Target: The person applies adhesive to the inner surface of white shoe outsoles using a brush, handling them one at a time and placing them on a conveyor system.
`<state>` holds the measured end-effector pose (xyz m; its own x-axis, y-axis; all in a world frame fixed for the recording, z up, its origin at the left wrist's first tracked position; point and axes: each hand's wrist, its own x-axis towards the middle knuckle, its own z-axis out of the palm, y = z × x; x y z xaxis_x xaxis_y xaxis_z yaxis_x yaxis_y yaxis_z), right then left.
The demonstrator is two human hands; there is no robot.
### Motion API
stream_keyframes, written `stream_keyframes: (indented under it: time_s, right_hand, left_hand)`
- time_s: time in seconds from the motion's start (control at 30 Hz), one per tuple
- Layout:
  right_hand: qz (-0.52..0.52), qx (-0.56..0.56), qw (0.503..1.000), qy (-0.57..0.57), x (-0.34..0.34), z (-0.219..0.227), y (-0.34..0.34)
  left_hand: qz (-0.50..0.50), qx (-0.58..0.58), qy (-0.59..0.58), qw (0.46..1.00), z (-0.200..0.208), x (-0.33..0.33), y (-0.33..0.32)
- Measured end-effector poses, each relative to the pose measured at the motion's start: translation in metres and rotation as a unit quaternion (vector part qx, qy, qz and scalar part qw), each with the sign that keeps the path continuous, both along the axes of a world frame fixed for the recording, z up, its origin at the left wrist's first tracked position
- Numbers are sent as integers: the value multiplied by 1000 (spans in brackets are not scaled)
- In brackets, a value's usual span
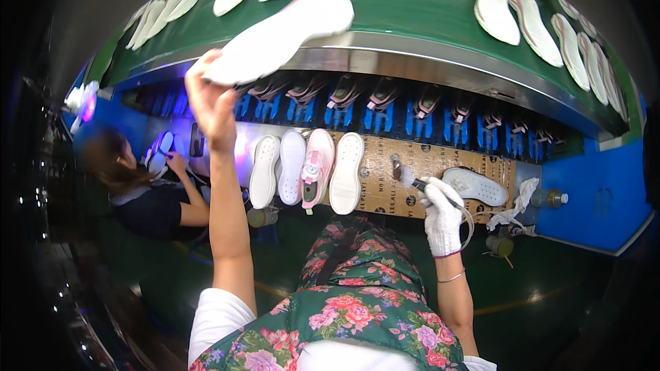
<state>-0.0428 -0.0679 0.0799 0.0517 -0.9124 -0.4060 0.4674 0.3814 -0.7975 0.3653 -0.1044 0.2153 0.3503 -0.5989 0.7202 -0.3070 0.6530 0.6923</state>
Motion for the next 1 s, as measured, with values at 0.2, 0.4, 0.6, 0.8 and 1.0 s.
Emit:
stream_keyframes:
  time_s: [0.2, 0.4, 0.6, 0.8, 1.0]
  right_hand:
    - [22, -62, 991, -115, 4, 46, -19]
    - [206, -195, 958, 30, 67, 116, -4]
    - [253, -308, 900, 177, 80, 116, -1]
    - [219, -361, 866, 269, 78, 105, 2]
    - [186, -491, 793, 310, 94, 103, -11]
  left_hand:
    - [136, 93, 250, 954, -14, 12, 79]
    - [-174, 380, 413, 809, -105, -69, 89]
    - [-293, 401, 565, 659, -138, -152, 134]
    - [-491, 318, 635, 505, -127, -179, 160]
    - [-390, 318, 631, 590, -104, -181, 125]
